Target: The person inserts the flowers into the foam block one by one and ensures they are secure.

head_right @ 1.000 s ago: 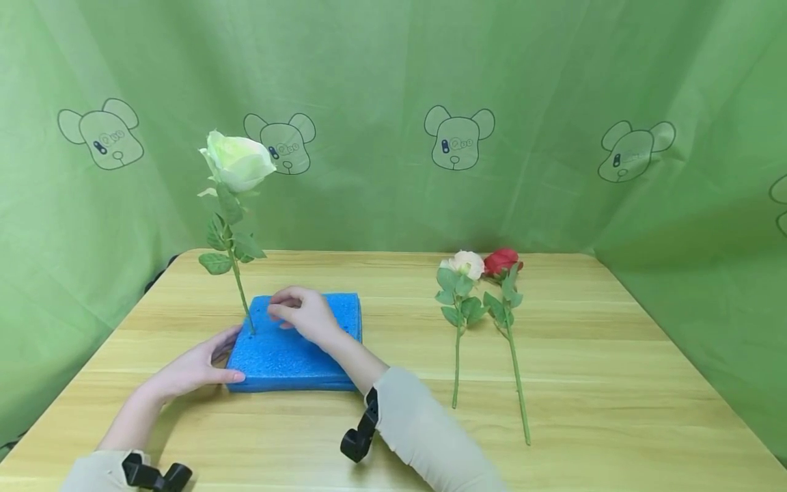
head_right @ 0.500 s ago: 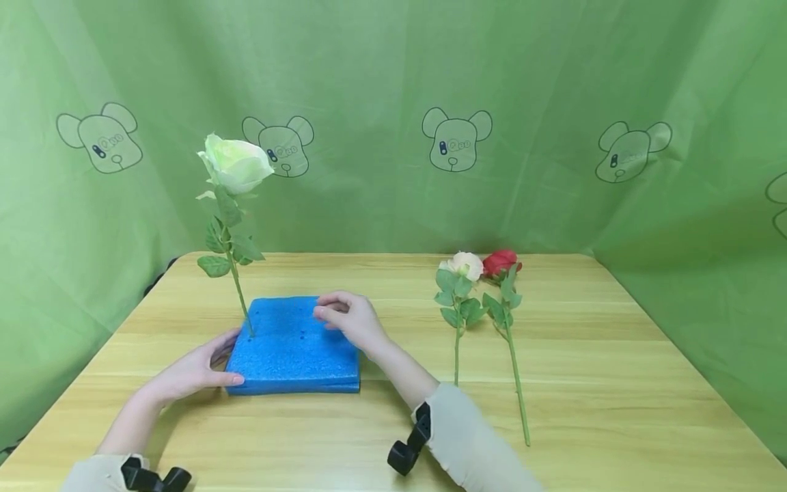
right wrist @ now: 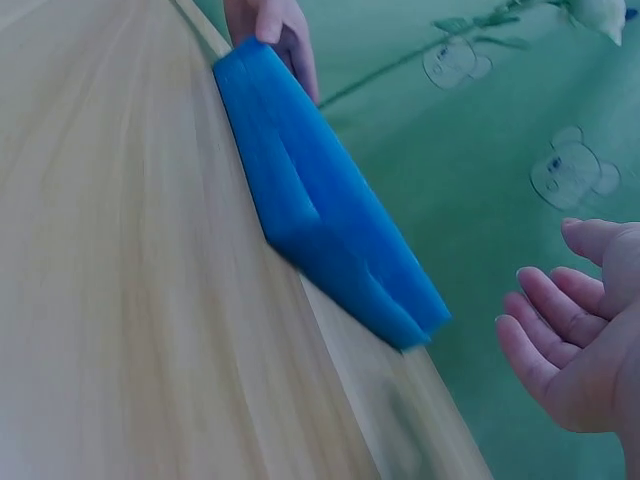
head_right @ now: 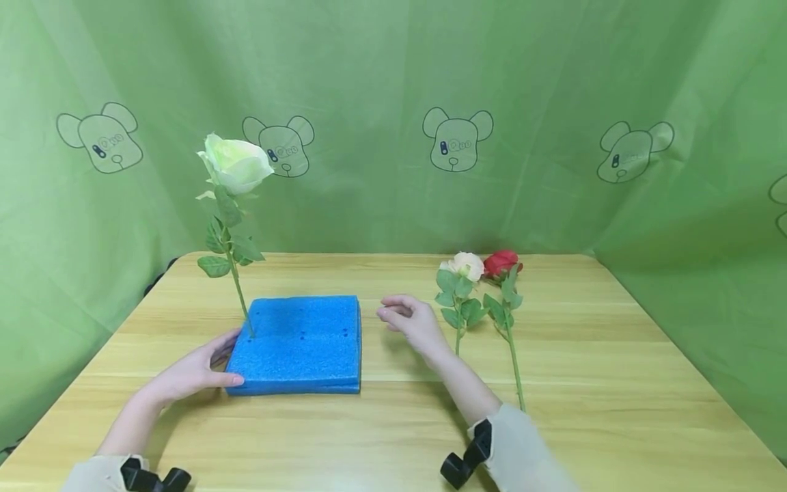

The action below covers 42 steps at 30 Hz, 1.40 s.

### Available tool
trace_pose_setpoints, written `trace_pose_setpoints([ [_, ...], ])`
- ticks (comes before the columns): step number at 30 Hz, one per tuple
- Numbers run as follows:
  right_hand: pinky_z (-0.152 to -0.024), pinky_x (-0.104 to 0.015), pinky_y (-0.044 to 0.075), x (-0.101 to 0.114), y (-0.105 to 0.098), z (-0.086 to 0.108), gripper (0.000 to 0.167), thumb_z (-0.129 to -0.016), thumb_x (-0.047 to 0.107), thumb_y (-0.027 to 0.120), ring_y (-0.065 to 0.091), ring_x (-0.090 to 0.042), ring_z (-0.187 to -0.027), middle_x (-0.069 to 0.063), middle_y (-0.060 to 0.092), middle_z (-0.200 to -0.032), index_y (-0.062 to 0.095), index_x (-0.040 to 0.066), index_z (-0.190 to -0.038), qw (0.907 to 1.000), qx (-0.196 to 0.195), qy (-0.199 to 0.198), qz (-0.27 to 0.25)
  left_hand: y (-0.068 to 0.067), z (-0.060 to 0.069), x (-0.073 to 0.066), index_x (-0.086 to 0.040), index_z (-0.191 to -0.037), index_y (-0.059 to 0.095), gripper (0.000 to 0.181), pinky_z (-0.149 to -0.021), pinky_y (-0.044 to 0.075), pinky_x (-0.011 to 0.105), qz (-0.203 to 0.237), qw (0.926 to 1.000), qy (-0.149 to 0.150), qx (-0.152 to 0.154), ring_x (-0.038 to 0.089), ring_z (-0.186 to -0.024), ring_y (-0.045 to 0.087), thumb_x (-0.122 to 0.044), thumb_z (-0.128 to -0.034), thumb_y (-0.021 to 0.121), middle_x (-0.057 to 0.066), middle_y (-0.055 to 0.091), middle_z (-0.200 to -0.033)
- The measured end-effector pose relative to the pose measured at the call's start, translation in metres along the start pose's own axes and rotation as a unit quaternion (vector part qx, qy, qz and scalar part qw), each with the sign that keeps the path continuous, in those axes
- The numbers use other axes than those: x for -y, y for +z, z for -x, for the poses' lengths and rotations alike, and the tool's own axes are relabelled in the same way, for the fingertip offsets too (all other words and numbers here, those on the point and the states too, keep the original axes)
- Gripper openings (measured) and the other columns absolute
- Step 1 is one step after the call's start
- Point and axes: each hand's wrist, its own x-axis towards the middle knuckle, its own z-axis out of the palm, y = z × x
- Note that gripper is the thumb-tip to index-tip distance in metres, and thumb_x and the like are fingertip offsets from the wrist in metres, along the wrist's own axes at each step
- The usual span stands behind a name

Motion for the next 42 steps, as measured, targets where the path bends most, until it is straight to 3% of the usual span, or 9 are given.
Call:
trace_pose_setpoints([
  [7, -0.09, -0.043, 0.049, -0.006, -0.037, 0.013, 0.046, -0.089, 0.016, 0.062, 0.064, -0.022, -0.096, -0.026, 0.059, -0.115, 0.049, -0.011, -0.123, 0.999, -0.044, 0.009, 0.006, -0.001, 0.001, 0.0, 0.013, -0.142, 0.01, 0.098, -0.108, 0.018, 0.055, 0.003, 1.0, 0.007, 0.002, 0.048, -0.132, 0.019, -0.024, -0.0785, 0.074, 0.033, 0.013, -0.146],
  [13, -0.088, -0.039, 0.051, -0.015, -0.067, 0.024, 0.052, -0.089, 0.028, 0.063, 0.064, -0.022, -0.098, -0.023, 0.058, -0.118, 0.049, -0.007, -0.125, 0.9958, -0.072, 0.027, 0.05, -0.001, 0.0, 0.0, 0.014, -0.142, 0.01, 0.097, -0.108, 0.018, 0.055, 0.005, 1.0, 0.008, 0.001, 0.048, -0.131, 0.02, -0.022, -0.0781, 0.074, 0.033, 0.014, -0.146],
  [20, -0.089, -0.036, 0.051, -0.023, -0.092, 0.036, 0.056, -0.091, 0.033, 0.059, 0.059, -0.034, -0.105, -0.027, 0.055, -0.12, 0.045, -0.007, -0.128, 0.9917, -0.081, 0.048, 0.088, -0.001, 0.001, 0.0, 0.014, -0.142, 0.009, 0.097, -0.108, 0.017, 0.054, 0.016, 0.9998, 0.011, 0.004, 0.048, -0.132, 0.017, -0.021, -0.0784, 0.074, 0.033, 0.012, -0.146],
  [25, -0.086, -0.041, 0.052, -0.024, -0.102, 0.043, 0.06, -0.091, 0.036, 0.057, 0.057, -0.04, -0.104, -0.03, 0.054, -0.119, 0.042, -0.007, -0.13, 0.9892, -0.079, 0.068, 0.103, -0.001, 0.001, -0.002, 0.014, -0.142, 0.008, 0.097, -0.109, 0.016, 0.054, 0.023, 0.9997, 0.01, 0.005, 0.048, -0.133, 0.016, -0.02, -0.0783, 0.074, 0.034, 0.01, -0.147],
  [33, -0.087, -0.038, 0.052, -0.028, -0.112, 0.049, 0.056, -0.092, 0.031, 0.058, 0.059, -0.036, -0.102, -0.029, 0.053, -0.122, 0.044, -0.008, -0.13, 0.9791, -0.086, 0.083, 0.165, -0.001, 0.001, -0.003, 0.014, -0.141, 0.009, 0.097, -0.108, 0.018, 0.055, 0.012, 0.9999, 0.01, 0.005, 0.048, -0.132, 0.018, -0.021, -0.0785, 0.074, 0.034, 0.012, -0.146],
  [42, -0.082, -0.035, 0.054, -0.033, -0.112, 0.049, 0.054, -0.092, 0.02, 0.058, 0.062, -0.032, -0.096, -0.03, 0.058, -0.113, 0.04, -0.014, -0.129, 0.9842, -0.061, 0.102, 0.131, -0.001, 0.001, -0.003, 0.015, -0.141, 0.008, 0.097, -0.109, 0.016, 0.054, 0.023, 0.9996, 0.01, 0.009, 0.049, -0.132, 0.016, -0.019, -0.0789, 0.074, 0.034, 0.009, -0.146],
])
